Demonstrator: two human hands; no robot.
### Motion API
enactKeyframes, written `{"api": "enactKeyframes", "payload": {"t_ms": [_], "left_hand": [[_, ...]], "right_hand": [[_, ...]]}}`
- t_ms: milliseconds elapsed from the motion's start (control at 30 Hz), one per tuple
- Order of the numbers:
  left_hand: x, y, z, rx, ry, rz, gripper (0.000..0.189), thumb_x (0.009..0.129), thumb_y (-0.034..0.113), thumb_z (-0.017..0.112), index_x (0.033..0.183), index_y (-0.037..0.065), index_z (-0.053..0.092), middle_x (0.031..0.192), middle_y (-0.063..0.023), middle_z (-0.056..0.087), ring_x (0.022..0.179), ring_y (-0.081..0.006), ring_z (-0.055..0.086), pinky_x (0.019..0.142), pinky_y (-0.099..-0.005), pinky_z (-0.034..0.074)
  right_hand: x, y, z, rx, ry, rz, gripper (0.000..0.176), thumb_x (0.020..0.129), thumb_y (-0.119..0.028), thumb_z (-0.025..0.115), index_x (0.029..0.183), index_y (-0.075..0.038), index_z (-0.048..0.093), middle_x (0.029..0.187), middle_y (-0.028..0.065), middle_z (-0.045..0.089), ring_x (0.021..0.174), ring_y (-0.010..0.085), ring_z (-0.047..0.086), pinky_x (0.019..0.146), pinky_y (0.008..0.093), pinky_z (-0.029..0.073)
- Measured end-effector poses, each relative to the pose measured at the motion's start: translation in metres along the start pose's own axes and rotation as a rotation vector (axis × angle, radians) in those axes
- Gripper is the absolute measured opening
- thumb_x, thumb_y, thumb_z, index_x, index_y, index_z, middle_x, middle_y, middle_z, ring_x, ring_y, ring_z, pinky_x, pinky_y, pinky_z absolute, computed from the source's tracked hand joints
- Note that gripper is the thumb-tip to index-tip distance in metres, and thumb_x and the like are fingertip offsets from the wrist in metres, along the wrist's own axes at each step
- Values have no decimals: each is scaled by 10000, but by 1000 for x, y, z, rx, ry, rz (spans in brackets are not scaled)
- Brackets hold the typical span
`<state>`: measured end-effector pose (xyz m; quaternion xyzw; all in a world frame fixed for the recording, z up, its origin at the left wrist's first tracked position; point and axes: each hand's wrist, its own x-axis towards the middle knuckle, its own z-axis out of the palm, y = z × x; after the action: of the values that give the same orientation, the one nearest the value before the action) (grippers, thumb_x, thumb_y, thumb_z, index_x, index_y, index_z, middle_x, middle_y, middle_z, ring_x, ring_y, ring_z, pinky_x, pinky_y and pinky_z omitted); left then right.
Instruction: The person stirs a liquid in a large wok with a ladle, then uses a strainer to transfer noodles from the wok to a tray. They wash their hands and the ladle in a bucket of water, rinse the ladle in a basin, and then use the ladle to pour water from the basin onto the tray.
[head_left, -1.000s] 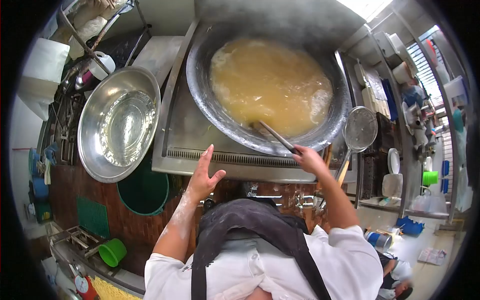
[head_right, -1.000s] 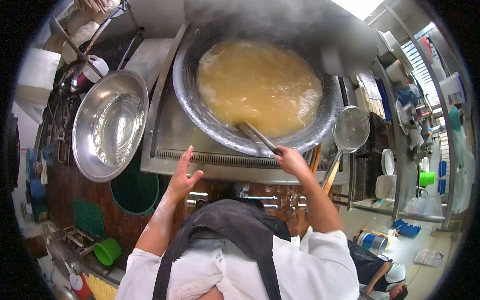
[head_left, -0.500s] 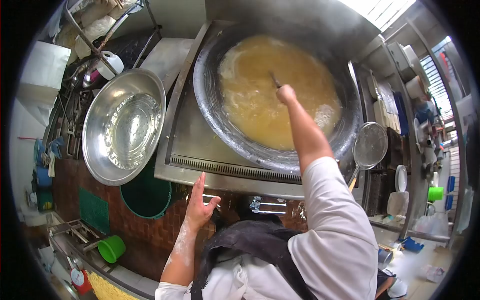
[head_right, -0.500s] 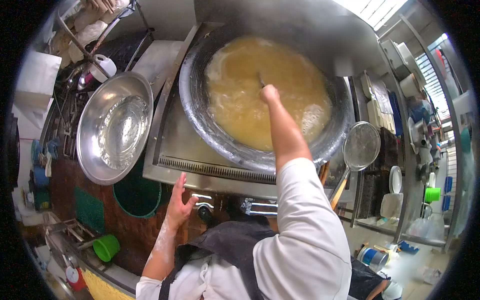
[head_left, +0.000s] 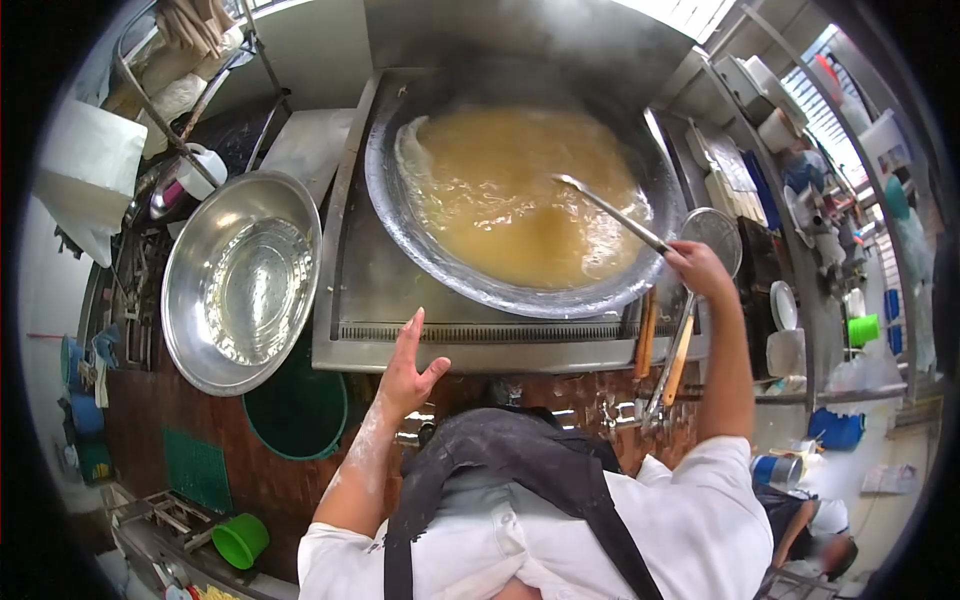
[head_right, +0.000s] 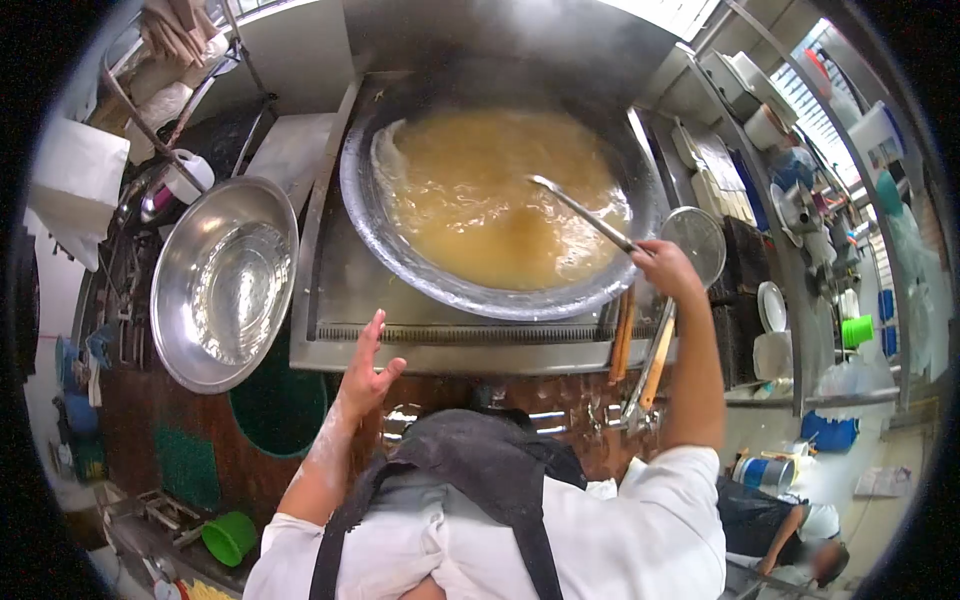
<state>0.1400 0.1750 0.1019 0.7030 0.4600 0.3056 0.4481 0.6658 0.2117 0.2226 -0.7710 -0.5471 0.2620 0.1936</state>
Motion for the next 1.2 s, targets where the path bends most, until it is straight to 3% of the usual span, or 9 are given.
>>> {"api": "enactKeyframes", "payload": {"t_ms": [167, 333, 400, 600, 667, 733, 933, 1133, 1200], "left_hand": [[17, -4, 8, -12, -84, 34, 860, 905, 393, 674, 1530, 14, 220, 1539, -234, 308, 1443, -377, 275, 1180, -429, 232], [28, -3, 19, -12, -115, 46, 856, 902, 380, 681, 1529, 17, 225, 1541, -227, 309, 1445, -370, 273, 1180, -423, 233], [32, -4, 21, -17, -104, 31, 859, 900, 378, 684, 1531, 20, 224, 1543, -223, 309, 1447, -367, 270, 1182, -422, 228], [37, -12, 25, -46, -23, -63, 879, 890, 394, 691, 1534, 22, 221, 1548, -217, 306, 1448, -364, 271, 1184, -424, 221], [36, -13, 24, -34, 7, -103, 884, 889, 404, 689, 1534, 22, 221, 1549, -217, 306, 1449, -363, 269, 1184, -426, 220], [34, -15, 24, -13, 36, -159, 888, 889, 414, 688, 1534, 22, 221, 1550, -216, 308, 1450, -363, 268, 1183, -428, 220], [30, -23, 38, -33, 86, -195, 890, 890, 444, 679, 1537, 35, 224, 1549, -211, 314, 1450, -367, 267, 1185, -431, 215], [44, 0, 56, -37, 11, -52, 877, 886, 422, 693, 1525, 22, 246, 1529, -228, 329, 1436, -365, 292, 1175, -429, 243], [44, 15, 53, -33, -6, 3, 874, 887, 417, 691, 1524, 17, 246, 1528, -229, 327, 1435, -365, 293, 1175, -428, 241]], "right_hand": [[-95, -16, -72, -98, -112, 299, 346, 858, -155, 715, 1178, -25, 689, 693, 14, 605, 610, 96, 557, 577, 284, 467], [-104, -12, -73, -231, -243, 231, 390, 830, -120, 747, 1200, -21, 675, 834, 94, 709, 704, 123, 613, 689, 284, 511], [-89, 16, -47, -220, -260, 119, 399, 825, -110, 748, 1209, -29, 672, 893, 134, 731, 734, 139, 631, 723, 287, 517], [-14, 4, 95, -571, -289, 103, 348, 895, -271, 571, 1213, -147, 637, 1011, 203, 693, 973, 394, 650, 850, 494, 521], [25, 23, 143, -541, -166, 22, 294, 872, -207, 551, 1140, -121, 637, 998, 212, 687, 985, 407, 642, 850, 508, 516], [67, 31, 170, -542, -143, 46, 373, 866, -231, 598, 1226, -142, 641, 1041, 205, 685, 1004, 406, 635, 875, 496, 507], [144, 18, 177, -516, -54, 60, 292, 868, -225, 590, 1117, -113, 694, 1043, 194, 692, 1016, 407, 635, 886, 491, 508], [176, 3, 138, -433, -174, 157, 320, 846, -270, 616, 941, 20, 714, 1056, 237, 692, 1006, 345, 674, 843, 430, 536], [162, -6, 120, -357, -239, 267, 315, 850, -283, 609, 837, 19, 696, 759, 130, 701, 678, 247, 682, 615, 365, 530]]}}
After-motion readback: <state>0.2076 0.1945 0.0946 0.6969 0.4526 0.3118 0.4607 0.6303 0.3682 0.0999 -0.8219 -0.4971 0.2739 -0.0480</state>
